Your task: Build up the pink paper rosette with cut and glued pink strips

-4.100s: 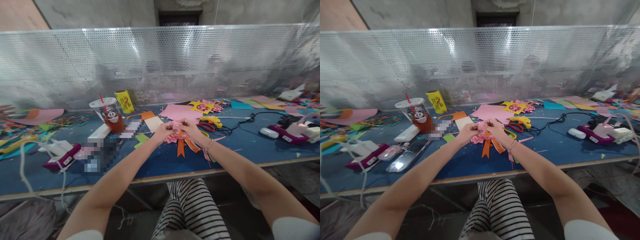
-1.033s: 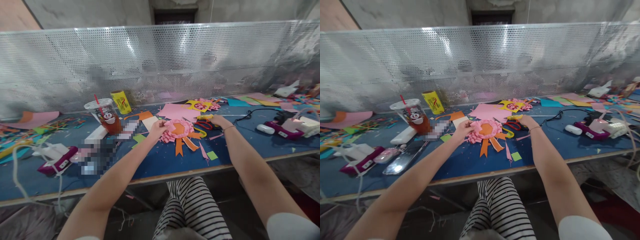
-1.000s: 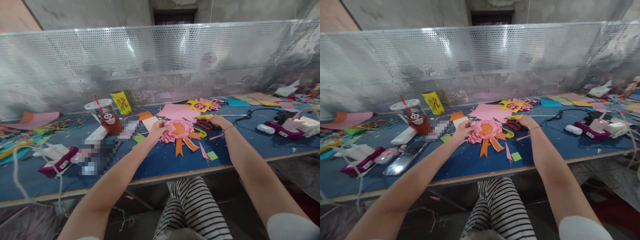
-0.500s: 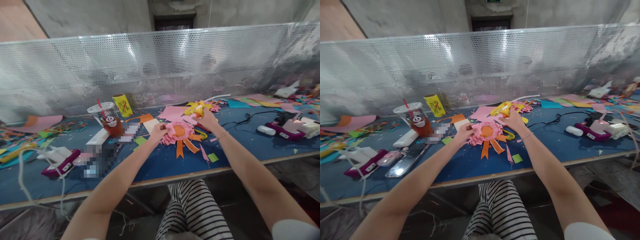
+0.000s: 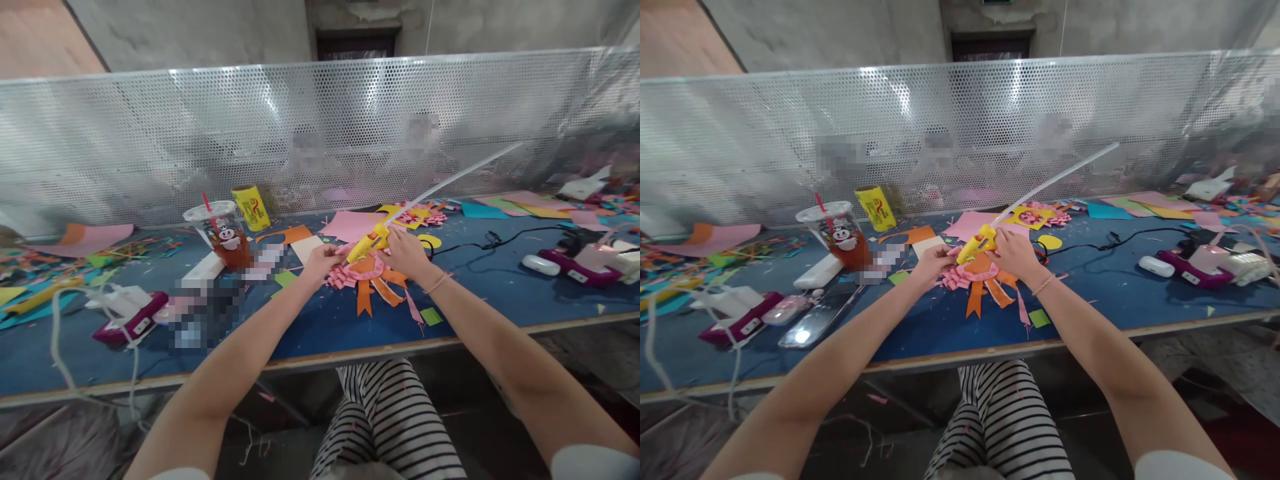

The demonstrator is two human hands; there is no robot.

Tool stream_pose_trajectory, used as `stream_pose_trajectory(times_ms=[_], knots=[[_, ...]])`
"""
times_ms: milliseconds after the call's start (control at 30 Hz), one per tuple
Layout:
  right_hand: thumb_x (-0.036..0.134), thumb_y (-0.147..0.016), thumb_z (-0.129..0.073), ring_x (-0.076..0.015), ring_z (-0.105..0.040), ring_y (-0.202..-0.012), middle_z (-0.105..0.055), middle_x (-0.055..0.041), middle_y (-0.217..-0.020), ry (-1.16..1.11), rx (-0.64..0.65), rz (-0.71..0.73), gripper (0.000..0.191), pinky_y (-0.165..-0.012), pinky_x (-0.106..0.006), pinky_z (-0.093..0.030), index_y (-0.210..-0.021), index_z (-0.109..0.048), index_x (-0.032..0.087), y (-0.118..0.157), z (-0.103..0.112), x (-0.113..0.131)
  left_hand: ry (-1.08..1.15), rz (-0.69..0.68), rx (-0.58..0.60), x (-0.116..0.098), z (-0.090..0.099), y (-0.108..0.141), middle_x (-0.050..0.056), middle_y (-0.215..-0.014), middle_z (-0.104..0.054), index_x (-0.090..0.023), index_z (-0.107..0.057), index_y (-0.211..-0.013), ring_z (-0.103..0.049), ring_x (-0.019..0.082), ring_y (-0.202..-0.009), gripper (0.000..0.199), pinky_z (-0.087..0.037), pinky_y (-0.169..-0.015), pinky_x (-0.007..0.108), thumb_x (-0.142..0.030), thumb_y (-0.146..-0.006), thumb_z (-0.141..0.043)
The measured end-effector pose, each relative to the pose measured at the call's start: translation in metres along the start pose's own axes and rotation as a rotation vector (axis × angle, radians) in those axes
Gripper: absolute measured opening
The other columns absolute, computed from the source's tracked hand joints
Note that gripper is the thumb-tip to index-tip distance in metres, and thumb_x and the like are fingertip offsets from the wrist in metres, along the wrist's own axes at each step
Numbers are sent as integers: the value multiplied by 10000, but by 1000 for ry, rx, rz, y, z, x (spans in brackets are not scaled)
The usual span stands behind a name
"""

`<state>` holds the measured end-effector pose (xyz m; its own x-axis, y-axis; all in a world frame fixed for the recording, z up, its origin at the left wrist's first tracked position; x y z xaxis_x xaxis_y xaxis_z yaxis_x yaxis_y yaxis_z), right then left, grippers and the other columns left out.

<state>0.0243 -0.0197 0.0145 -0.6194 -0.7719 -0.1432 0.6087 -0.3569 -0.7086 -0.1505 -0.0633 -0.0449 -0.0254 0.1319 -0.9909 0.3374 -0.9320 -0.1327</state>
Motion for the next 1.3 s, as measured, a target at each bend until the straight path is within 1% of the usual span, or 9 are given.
stream_pose_trajectory(times_ms=[133, 267, 367, 600, 800, 1000, 1167, 1233, 1300], knots=[[319, -808, -441, -235, -554, -858, -586, -156, -984, 12, 45, -1, 267, -694, -321, -421, -934, -543, 106, -1, -3, -4, -3, 20, -12, 1, 2, 0, -38, -502, -550, -145, -546, -644, -499, 71, -448, 269, -365, -453, 186, -213, -473, -743], [300, -809, -436, -247, -547, -903, -578, -163, -1035, 18, 94, -2, 283, -728, -333, -425, -988, -538, 106, -1, -7, -7, 20, 16, -2, 2, 2, -1, -36, -529, -556, -143, -553, -649, -505, 68, -454, 280, -385, -470, 191, -218, -471, -755], [287, -810, -430, -246, -547, -895, -583, -158, -1010, 8, 121, 8, 273, -734, -333, -424, -989, -532, 107, -2, -9, -6, 47, 18, 1, 3, 1, -2, -38, -538, -555, -141, -555, -653, -518, 69, -469, 284, -399, -489, 193, -211, -471, -761], [286, -824, -412, -247, -547, -895, -586, -159, -1003, -12, 126, 24, 256, -732, -335, -423, -965, -530, 108, -2, -10, -6, 64, 35, -2, 3, 1, 0, -28, -557, -580, -140, -554, -674, -526, 70, -472, 299, -401, -478, 188, -203, -477, -770], [291, -814, -431, -264, -550, -948, -566, -176, -1121, -9, 126, -25, 338, -768, -346, -421, -1066, -502, 77, -1, -12, -17, 95, 47, -29, 3, 4, 1, -44, -562, -566, -137, -542, -683, -515, 54, -468, 322, -422, -499, 188, -187, -467, -775], [296, -829, -406, -273, -546, -974, -572, -190, -1093, 23, 115, -56, 318, -754, -340, -422, -1040, -506, 80, -1, -10, -27, 119, 44, -60, 4, 7, 0, -52, -555, -541, -138, -535, -684, -509, 49, -468, 319, -442, -512, 191, -163, -470, -769], [293, -825, -413, -264, -548, -968, -576, -182, -1088, 19, 117, -57, 284, -768, -334, -419, -1002, -519, 98, -1, -5, -26, 131, 53, -60, 5, 7, -1, -42, -562, -548, -141, -539, -688, -515, 55, -475, 310, -449, -512, 198, -167, -474, -761], [303, -822, -422, -261, -557, -957, -584, -174, -1079, 12, 129, -91, 291, -762, -330, -419, -1011, -519, 104, -2, -5, -26, 137, 51, -62, 4, 7, 0, -42, -558, -541, -141, -538, -679, -508, 53, -469, 296, -443, -502, 195, -164, -478, -753], [354, -818, -434, -262, -573, -932, -597, -164, -1055, 2, 144, -169, 340, -741, -325, -423, -1039, -513, 108, -2, -6, -33, 147, 46, -58, 3, 6, 0, -47, -553, -530, -138, -534, -667, -507, 51, -476, 284, -441, -505, 190, -159, -479, -746]])
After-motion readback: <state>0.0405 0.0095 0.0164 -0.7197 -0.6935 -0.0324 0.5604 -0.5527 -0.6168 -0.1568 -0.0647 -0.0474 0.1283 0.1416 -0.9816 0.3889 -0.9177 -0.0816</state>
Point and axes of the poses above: each hand's wrist, its own y-axis away from the middle knuckle, its own z-axis out of the back of the hand, x = y × z, the point moved 9 cm from there along -y, towards the middle knuckle
